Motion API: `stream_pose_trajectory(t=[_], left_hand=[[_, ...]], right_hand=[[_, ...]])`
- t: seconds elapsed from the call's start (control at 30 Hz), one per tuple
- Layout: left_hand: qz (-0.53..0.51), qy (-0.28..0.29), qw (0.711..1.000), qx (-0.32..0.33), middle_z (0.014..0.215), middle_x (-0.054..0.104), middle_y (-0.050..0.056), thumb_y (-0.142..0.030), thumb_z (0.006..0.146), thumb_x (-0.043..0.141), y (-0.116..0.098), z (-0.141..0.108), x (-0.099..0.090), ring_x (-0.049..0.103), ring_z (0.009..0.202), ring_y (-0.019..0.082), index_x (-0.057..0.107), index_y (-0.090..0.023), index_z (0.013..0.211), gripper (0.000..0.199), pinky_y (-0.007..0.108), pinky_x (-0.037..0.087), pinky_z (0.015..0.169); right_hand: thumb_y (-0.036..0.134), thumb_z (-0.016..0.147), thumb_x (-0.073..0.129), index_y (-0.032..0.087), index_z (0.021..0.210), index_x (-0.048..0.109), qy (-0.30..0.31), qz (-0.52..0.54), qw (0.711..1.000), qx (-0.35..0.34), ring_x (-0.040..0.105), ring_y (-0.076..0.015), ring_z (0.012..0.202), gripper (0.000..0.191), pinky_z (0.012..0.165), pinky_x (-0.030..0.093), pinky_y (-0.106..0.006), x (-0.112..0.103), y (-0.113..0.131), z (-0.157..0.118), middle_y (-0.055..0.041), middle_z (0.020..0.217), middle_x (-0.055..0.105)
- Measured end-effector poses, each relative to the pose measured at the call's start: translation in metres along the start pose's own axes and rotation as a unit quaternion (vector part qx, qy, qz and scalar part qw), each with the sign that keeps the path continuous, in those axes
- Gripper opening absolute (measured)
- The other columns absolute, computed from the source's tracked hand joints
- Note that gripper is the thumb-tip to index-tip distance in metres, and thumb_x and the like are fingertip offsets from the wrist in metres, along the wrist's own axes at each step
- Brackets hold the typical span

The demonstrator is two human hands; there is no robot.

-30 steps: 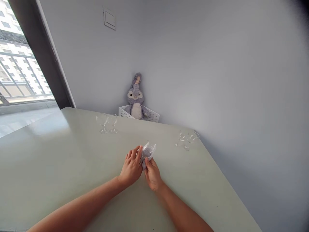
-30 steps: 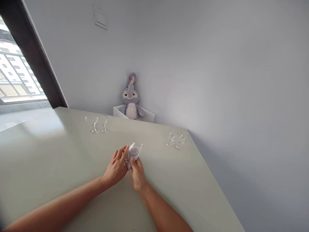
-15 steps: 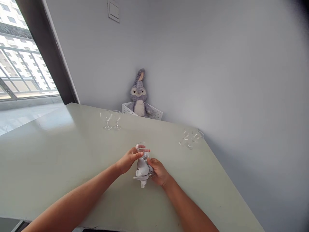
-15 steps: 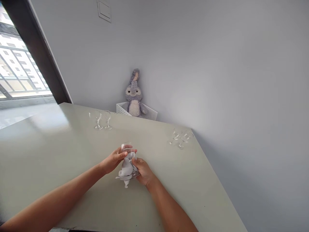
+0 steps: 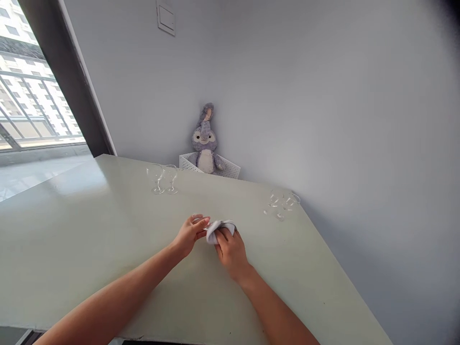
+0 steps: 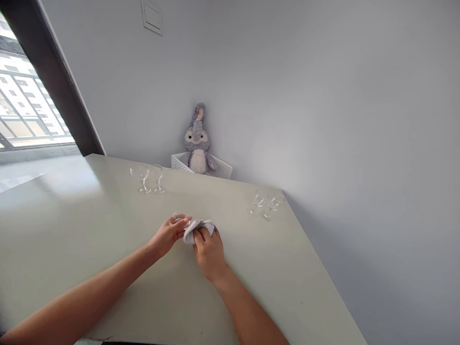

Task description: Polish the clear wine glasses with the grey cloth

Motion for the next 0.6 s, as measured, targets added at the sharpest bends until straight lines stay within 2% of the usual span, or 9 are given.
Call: stream_pose_trajectory(t=[0.1, 0.2, 0.3, 0.4, 0.5, 0.57, 0.6], left_hand=[[-0.021, -0.025, 0.999, 0.006, 0.082, 0.063, 0.005, -0.037, 0.064, 0.072, -0.003, 0.009, -0.009, 0.063, 0.076, 0.016, 0.051, -0.015, 0.091, 0.041, 0.025, 0.049, 0.066], [-0.042, -0.046, 0.998, 0.023, 0.085, 0.063, 0.004, -0.033, 0.064, 0.073, -0.011, 0.013, -0.016, 0.063, 0.078, 0.015, 0.050, -0.016, 0.090, 0.038, 0.024, 0.049, 0.069], [-0.048, -0.032, 0.998, 0.019, 0.088, 0.063, 0.005, -0.032, 0.067, 0.071, -0.016, 0.010, -0.015, 0.063, 0.077, 0.014, 0.052, -0.016, 0.089, 0.034, 0.024, 0.050, 0.069], [-0.062, 0.013, 0.998, -0.009, 0.090, 0.063, 0.005, -0.033, 0.070, 0.067, -0.015, 0.006, -0.009, 0.063, 0.072, 0.013, 0.054, -0.015, 0.087, 0.028, 0.023, 0.050, 0.064], [-0.094, 0.041, 0.995, -0.022, 0.095, 0.062, 0.005, -0.030, 0.071, 0.066, -0.012, 0.001, -0.001, 0.062, 0.075, 0.012, 0.055, -0.015, 0.083, 0.022, 0.022, 0.050, 0.068], [-0.119, 0.057, 0.991, -0.010, 0.099, 0.061, 0.005, -0.029, 0.071, 0.066, -0.010, -0.004, 0.006, 0.062, 0.080, 0.013, 0.054, -0.015, 0.083, 0.021, 0.023, 0.050, 0.073], [-0.129, 0.063, 0.990, 0.002, 0.102, 0.060, 0.005, -0.028, 0.071, 0.066, -0.009, -0.006, 0.009, 0.062, 0.083, 0.014, 0.053, -0.016, 0.084, 0.022, 0.024, 0.050, 0.074]], right_hand=[[0.028, 0.083, 0.049, 0.020, 0.102, 0.060, 0.033, -0.002, 0.998, -0.060, 0.050, -0.0239, 0.090, 0.023, 0.081, 0.036, -0.039, -0.007, 0.005, 0.000, -0.0079, 0.096, 0.060], [0.037, 0.084, 0.047, 0.019, 0.096, 0.062, 0.041, 0.014, 0.997, -0.065, 0.049, -0.0239, 0.090, 0.026, 0.081, 0.036, -0.039, -0.011, 0.007, 0.000, -0.0085, 0.099, 0.060], [0.029, 0.086, 0.044, 0.022, 0.109, 0.057, 0.038, 0.005, 0.998, -0.057, 0.047, -0.0247, 0.097, 0.028, 0.083, 0.036, -0.040, -0.010, 0.005, 0.000, -0.0084, 0.114, 0.055], [0.020, 0.082, 0.047, 0.027, 0.118, 0.051, 0.048, 0.003, 0.998, -0.037, 0.048, -0.0236, 0.097, 0.036, 0.076, 0.042, -0.036, -0.004, -0.001, 0.000, -0.0080, 0.124, 0.045], [0.018, 0.078, 0.052, 0.025, 0.105, 0.056, 0.030, 0.085, 0.996, 0.001, 0.052, -0.0167, 0.080, 0.028, 0.064, 0.044, -0.029, 0.001, -0.010, -0.001, -0.0080, 0.113, 0.047], [0.020, 0.075, 0.056, 0.022, 0.089, 0.057, -0.029, 0.186, 0.981, 0.051, 0.051, -0.0141, 0.075, 0.014, 0.063, 0.044, -0.027, 0.002, -0.014, 0.000, -0.0055, 0.098, 0.049], [0.022, 0.073, 0.058, 0.021, 0.082, 0.055, -0.066, 0.246, 0.962, 0.093, 0.050, -0.0131, 0.073, 0.010, 0.061, 0.043, -0.025, 0.002, -0.015, 0.000, -0.0034, 0.091, 0.049]])
Point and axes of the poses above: each hand's wrist, its own z-axis towards the middle knuckle, its own x-axis out of the palm, y = z × x, the point moved 2 cm from there along z, towards the middle knuckle
